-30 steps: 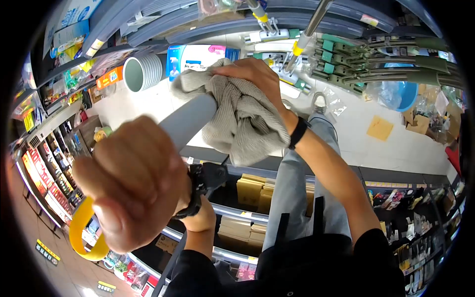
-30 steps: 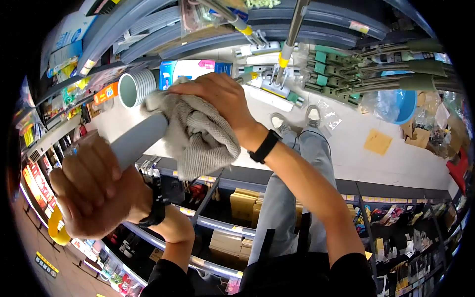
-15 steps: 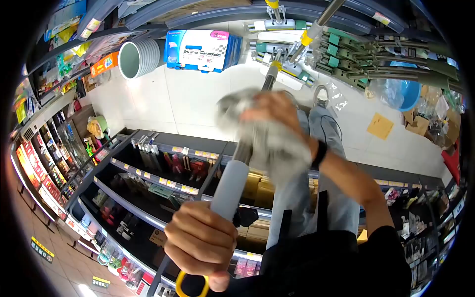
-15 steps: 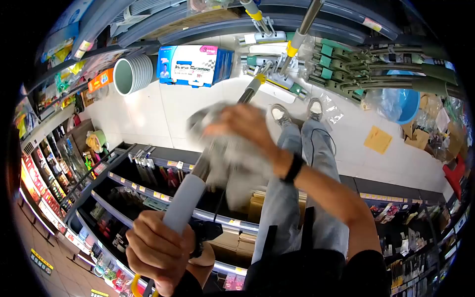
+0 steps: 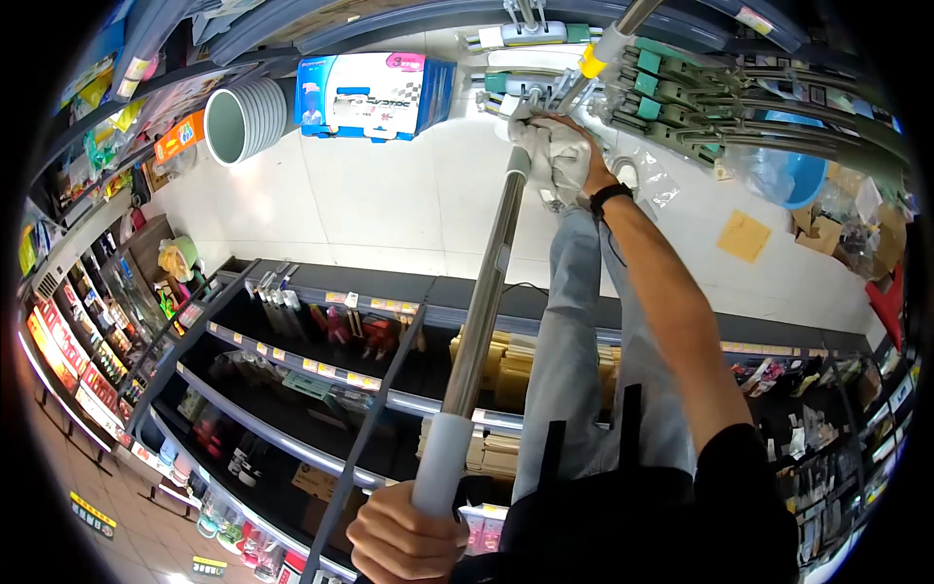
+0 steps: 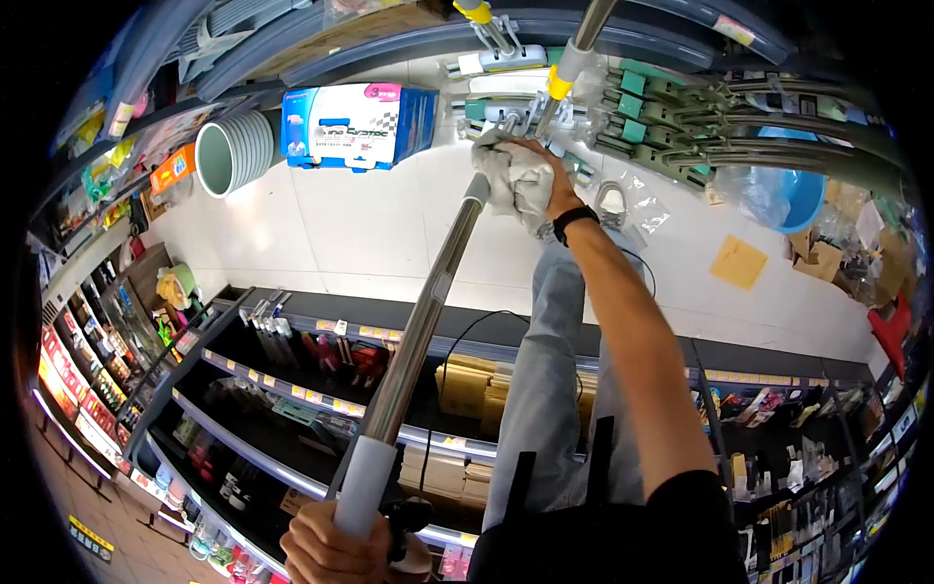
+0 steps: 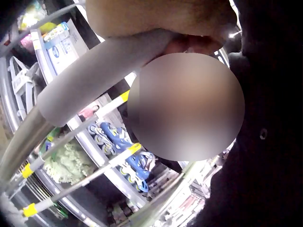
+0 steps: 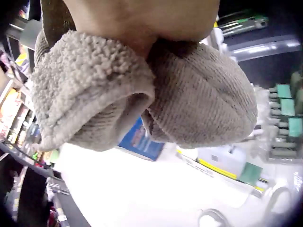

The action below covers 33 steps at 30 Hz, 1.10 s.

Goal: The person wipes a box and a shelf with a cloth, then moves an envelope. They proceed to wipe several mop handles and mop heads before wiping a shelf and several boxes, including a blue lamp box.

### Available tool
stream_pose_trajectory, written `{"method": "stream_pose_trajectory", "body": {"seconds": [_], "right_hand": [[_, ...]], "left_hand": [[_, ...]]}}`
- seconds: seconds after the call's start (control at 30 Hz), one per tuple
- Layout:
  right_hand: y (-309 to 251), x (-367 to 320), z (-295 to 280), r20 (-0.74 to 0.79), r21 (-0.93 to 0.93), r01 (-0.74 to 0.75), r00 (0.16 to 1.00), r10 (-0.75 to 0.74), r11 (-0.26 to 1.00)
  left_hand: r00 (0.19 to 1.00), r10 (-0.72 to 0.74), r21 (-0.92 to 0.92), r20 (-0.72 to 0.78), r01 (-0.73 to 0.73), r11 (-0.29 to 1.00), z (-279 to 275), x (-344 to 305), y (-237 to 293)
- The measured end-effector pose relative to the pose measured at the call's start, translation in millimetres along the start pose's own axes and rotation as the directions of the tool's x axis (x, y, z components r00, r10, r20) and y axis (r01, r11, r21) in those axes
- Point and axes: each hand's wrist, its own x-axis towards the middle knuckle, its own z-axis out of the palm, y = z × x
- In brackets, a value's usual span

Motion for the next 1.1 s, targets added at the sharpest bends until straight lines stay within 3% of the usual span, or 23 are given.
{"method": "stream_pose_trajectory", "body": {"seconds": [0.07, 0.1, 0.13, 0.17, 0.2, 0.23, 0.27, 0.33, 0.4, 0.43, 0.47, 0.53, 0.6, 0.67, 0.73, 0.8, 0.87, 0.9, 0.93, 1.0, 1.03, 1.07, 1.1], "right_hand": [[-16, -7, 26, 0.127, -0.326, 0.225, 0.973, -0.194, 0.918], [-28, -18, 37, 0.278, -0.579, 0.424, 0.906, -0.32, 0.696], [-22, -19, 42, 0.148, -0.412, 0.236, 0.97, -0.192, 0.88], [-73, -49, 84, 0.34, -0.786, 0.424, 0.905, -0.258, 0.45], [-70, -61, 97, 0.437, -0.797, 0.513, 0.854, -0.283, 0.318], [-86, -66, 104, 0.35, -0.746, 0.407, 0.913, -0.209, 0.527], [-98, -65, 117, 0.436, -0.791, 0.462, 0.886, -0.16, 0.401], [-83, -54, 109, 0.468, -0.768, 0.519, 0.855, -0.226, 0.374], [-76, -26, 78, 0.415, -0.78, 0.45, 0.892, -0.178, 0.435], [-50, -8, 57, 0.483, -0.725, 0.554, 0.832, -0.272, 0.409], [-37, -4, 53, 0.488, -0.776, 0.531, 0.848, -0.209, 0.34], [-35, 5, 25, 0.345, -0.762, 0.372, 0.926, -0.153, 0.531], [-33, 6, 23, 0.357, -0.776, 0.417, 0.909, -0.217, 0.473], [-28, 1, 29, 0.321, -0.744, 0.395, 0.919, -0.231, 0.539], [-55, -21, 51, 0.406, -0.787, 0.445, 0.895, -0.184, 0.428], [-69, -32, 71, 0.373, -0.689, 0.376, 0.917, -0.141, 0.62], [-93, -61, 106, 0.57, -0.635, 0.584, 0.796, -0.203, 0.506], [-111, -68, 123, 0.596, -0.571, 0.663, 0.74, -0.311, 0.484], [-115, -64, 125, 0.623, -0.614, 0.666, 0.738, -0.258, 0.423], [-117, -61, 125, 0.621, -0.625, 0.657, 0.745, -0.242, 0.422], [-78, -58, 110, 0.527, -0.526, 0.467, 0.835, -0.159, 0.71], [-39, -54, 91, 0.445, -0.366, 0.214, 0.895, -0.031, 0.906], [-67, -33, 82, 0.527, -0.79, 0.552, 0.834, -0.163, 0.267]], "left_hand": [[0.956, 0.08, 0.128, -0.283, -0.045, 0.991, 10, -5, 4], [0.957, 0.095, 0.102, -0.276, -0.069, 0.992, 6, -5, 2], [0.959, 0.122, 0.081, -0.254, -0.104, 0.991, 4, -4, 0], [0.965, 0.1, 0.066, -0.241, -0.086, 0.994, 6, -3, -3], [0.972, 0.072, 0.063, -0.222, -0.059, 0.996, 9, -1, -1], [0.979, 0.07, 0.059, -0.192, -0.06, 0.996, 9, -2, 0], [0.976, 0.072, 0.062, -0.207, -0.06, 0.996, 9, -3, -2], [0.971, 0.094, 0.065, -0.219, -0.082, 0.995, 6, -6, 0], [0.969, 0.077, 0.063, -0.233, -0.064, 0.996, 1, -7, 0], [0.962, 0.086, 0.067, -0.26, -0.071, 0.995, 1, -11, -2], [0.957, 0.095, 0.066, -0.274, -0.08, 0.995, -1, -9, -2], [0.948, 0.094, 0.062, -0.306, -0.079, 0.995, 5, -10, 2], [0.975, 0.056, 0.077, -0.214, -0.04, 0.996, 8, -11, 0], [0.974, 0.089, 0.06, -0.209, -0.078, 0.995, 4, -20, 16], [0.984, 0.08, 0.046, -0.158, -0.073, 0.996, -2, -16, 14], [0.98, 0.1, 0.048, -0.173, -0.093, 0.995, 1, -12, 6], [0.971, 0.114, 0.038, -0.209, -0.108, 0.993, 10, -2, -4], [0.966, 0.123, 0.029, -0.227, -0.119, 0.992, 14, 0, -9], [0.96, 0.125, 0.019, -0.249, -0.124, 0.992, 18, 3, -12], [0.958, 0.13, 0.022, -0.257, -0.129, 0.991, 15, 4, -11], [0.961, 0.123, 0.04, -0.249, -0.116, 0.992, 16, 6, -14], [0.964, 0.109, 0.048, -0.242, -0.1, 0.994, 14, 6, -15], [0.964, 0.122, 0.04, -0.236, -0.116, 0.992, 10, 7, -15]]}}
